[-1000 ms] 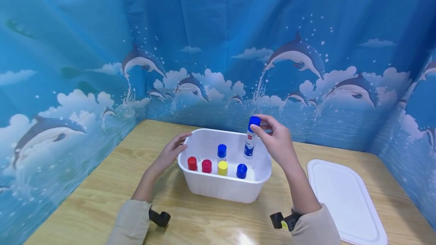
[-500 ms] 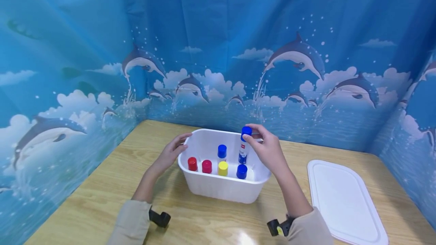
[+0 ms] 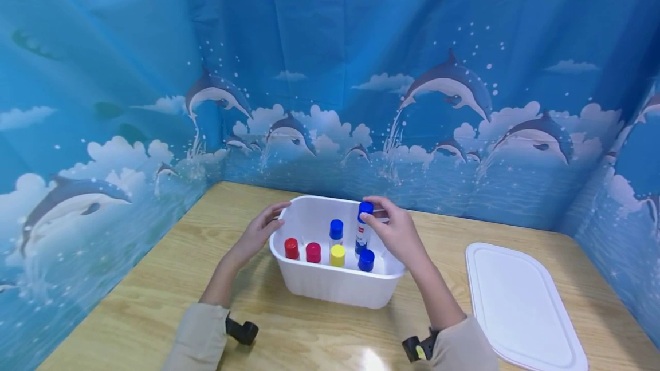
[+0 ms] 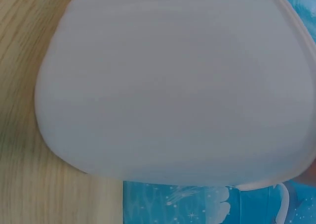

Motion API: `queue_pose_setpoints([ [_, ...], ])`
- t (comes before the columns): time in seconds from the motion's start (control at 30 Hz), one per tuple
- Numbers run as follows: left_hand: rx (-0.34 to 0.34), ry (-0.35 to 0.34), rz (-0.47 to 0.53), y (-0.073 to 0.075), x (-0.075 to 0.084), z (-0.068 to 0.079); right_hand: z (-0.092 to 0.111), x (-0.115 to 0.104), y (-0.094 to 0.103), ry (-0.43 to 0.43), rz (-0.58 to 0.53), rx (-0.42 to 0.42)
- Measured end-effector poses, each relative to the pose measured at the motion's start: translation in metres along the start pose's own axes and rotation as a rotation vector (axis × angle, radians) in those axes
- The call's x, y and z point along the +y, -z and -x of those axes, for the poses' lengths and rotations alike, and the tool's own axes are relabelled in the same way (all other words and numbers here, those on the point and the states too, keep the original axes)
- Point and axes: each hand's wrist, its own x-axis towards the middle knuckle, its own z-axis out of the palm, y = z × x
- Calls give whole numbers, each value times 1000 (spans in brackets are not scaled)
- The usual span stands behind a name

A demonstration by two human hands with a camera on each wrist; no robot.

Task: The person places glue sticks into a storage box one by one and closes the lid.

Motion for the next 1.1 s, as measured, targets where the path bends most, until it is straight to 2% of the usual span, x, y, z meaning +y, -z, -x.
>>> queue_pose_setpoints([
  [0.1,4,-11,4,0,-3,-1,-1,1,-2,-7,2,-12],
  [0.37,8,7,42,3,-31,-14,-1,5,-1,-51,-31,-58],
  [0.43,3,0,40,3,-28,-13,-1,5,0,-77,-49,-78],
  [0.57,-3,7,34,2,-12,-6,-2,7,1,-127,-52,-109],
  [0.8,-2,-6,11,2,-10,-5,-4,11,0,-147,-3,-119],
  [0.87,-1,6,7,0,-1,-2,-5,12,-1,-150,8,-123],
  [0.93,4,-1,5,0,-2,-2,-5,12,-1,-147,19,-127],
  [1.1,13,-9,37,2,-22,-10,-6,13,-3,-135,50,-140],
])
